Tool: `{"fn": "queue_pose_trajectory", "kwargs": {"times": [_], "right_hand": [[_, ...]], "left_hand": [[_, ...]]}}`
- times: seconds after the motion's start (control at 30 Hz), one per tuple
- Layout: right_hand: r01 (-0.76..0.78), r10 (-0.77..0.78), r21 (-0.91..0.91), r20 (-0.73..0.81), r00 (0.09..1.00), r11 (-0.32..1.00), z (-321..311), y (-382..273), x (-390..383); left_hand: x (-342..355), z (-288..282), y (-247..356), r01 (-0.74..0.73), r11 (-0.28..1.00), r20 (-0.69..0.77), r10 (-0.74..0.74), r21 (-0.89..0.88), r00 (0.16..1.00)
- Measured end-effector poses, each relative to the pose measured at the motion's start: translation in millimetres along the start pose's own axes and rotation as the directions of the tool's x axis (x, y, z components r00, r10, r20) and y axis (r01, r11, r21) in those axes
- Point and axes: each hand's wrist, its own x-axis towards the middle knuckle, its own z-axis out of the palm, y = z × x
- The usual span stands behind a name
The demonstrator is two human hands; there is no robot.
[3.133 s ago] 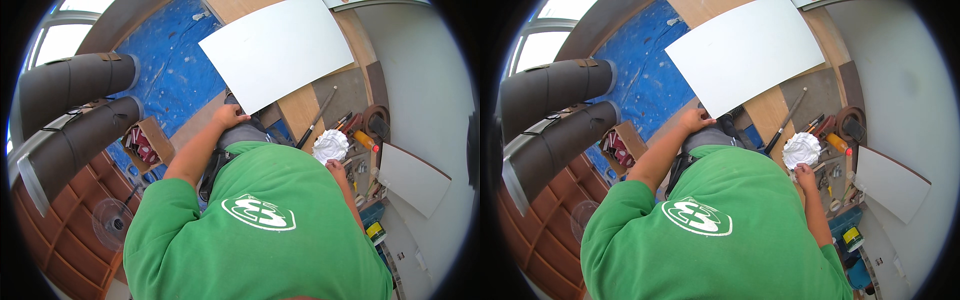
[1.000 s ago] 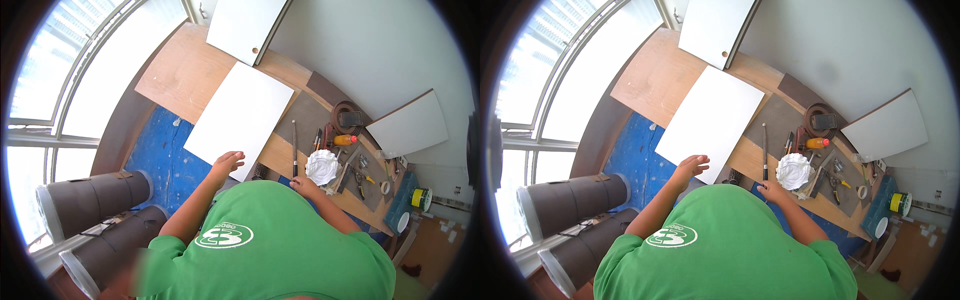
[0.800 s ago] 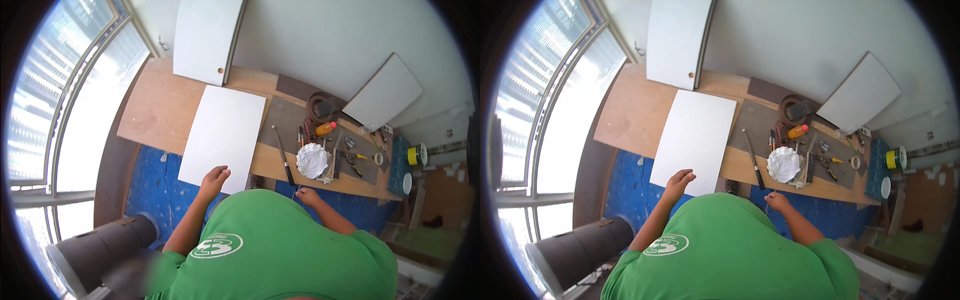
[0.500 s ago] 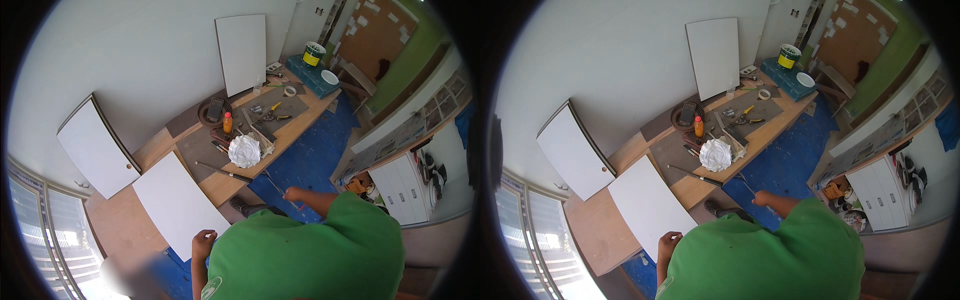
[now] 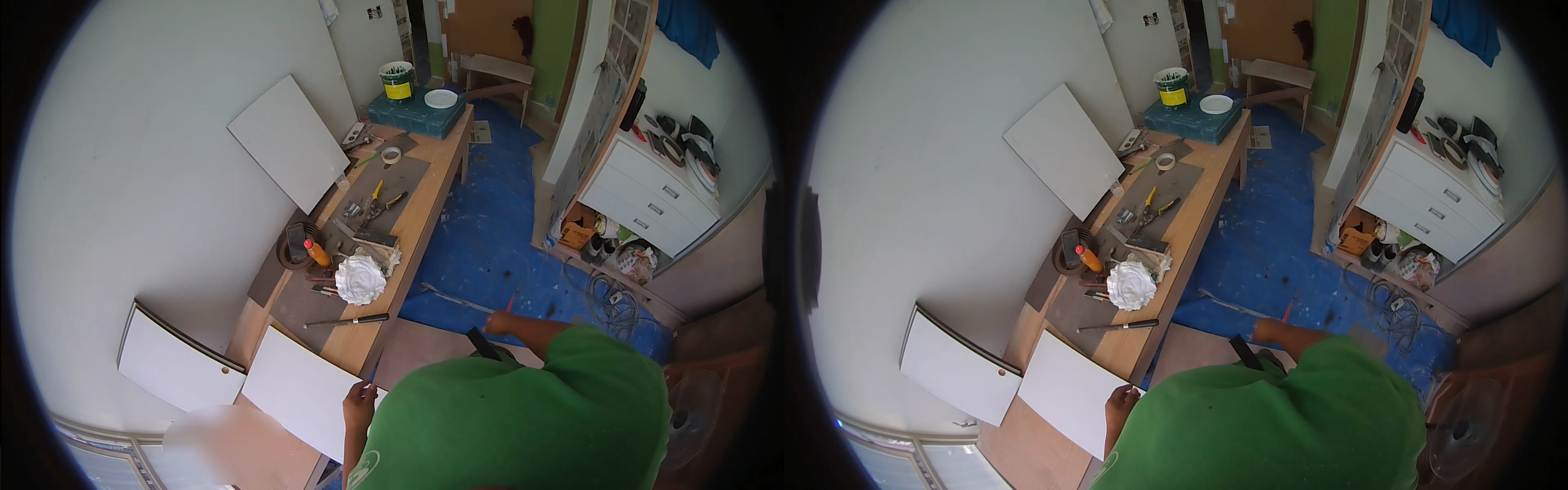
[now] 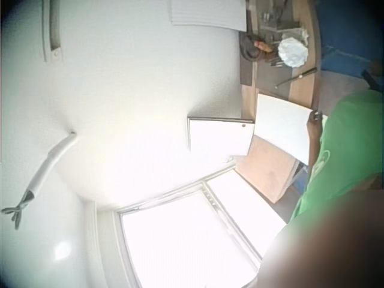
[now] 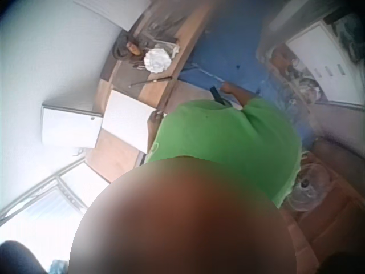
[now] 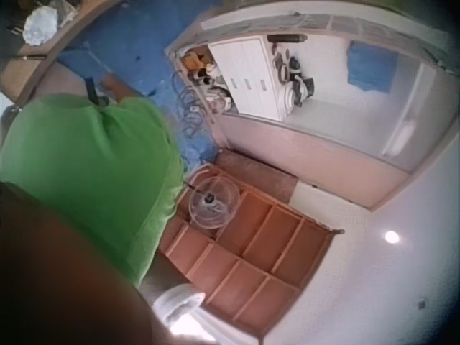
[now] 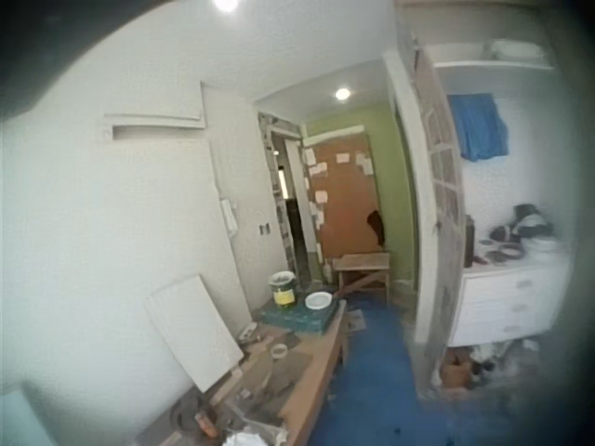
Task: The person wipes a rectangular wood panel with a white cloth, then sands the edges of the panel with a sanding block. The person handles the panel and sanding block by hand, working on a workbench in a workshop.
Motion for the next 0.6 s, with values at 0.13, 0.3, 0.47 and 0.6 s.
{"fn": "queue_pose_trajectory", "kwargs": {"times": [0.13, 0.3, 0.47, 0.6], "right_hand": [[0.052, -0.047, 0.076, -0.065, 0.997, 0.996, 8, 55, -10], [0.065, -0.024, 0.180, -0.220, 0.975, 0.981, 35, 164, -19], [-0.178, 0.181, 0.036, -0.242, 0.953, 0.983, 85, 299, -46], [-0.342, 0.356, 0.197, -0.041, 0.934, 0.919, 121, 372, -95]], "left_hand": [[8, 34, 23, -0.041, 0.996, 0.029, 0.039, 0.075, 0.999], [17, 117, 43, -0.241, 0.964, 0.155, 0.223, 0.110, 0.962], [33, 190, 65, -0.292, 0.956, 0.412, 0.254, 0.031, 0.875], [62, 215, 116, -0.361, 0.919, 0.489, 0.245, 0.157, 0.837]]}}
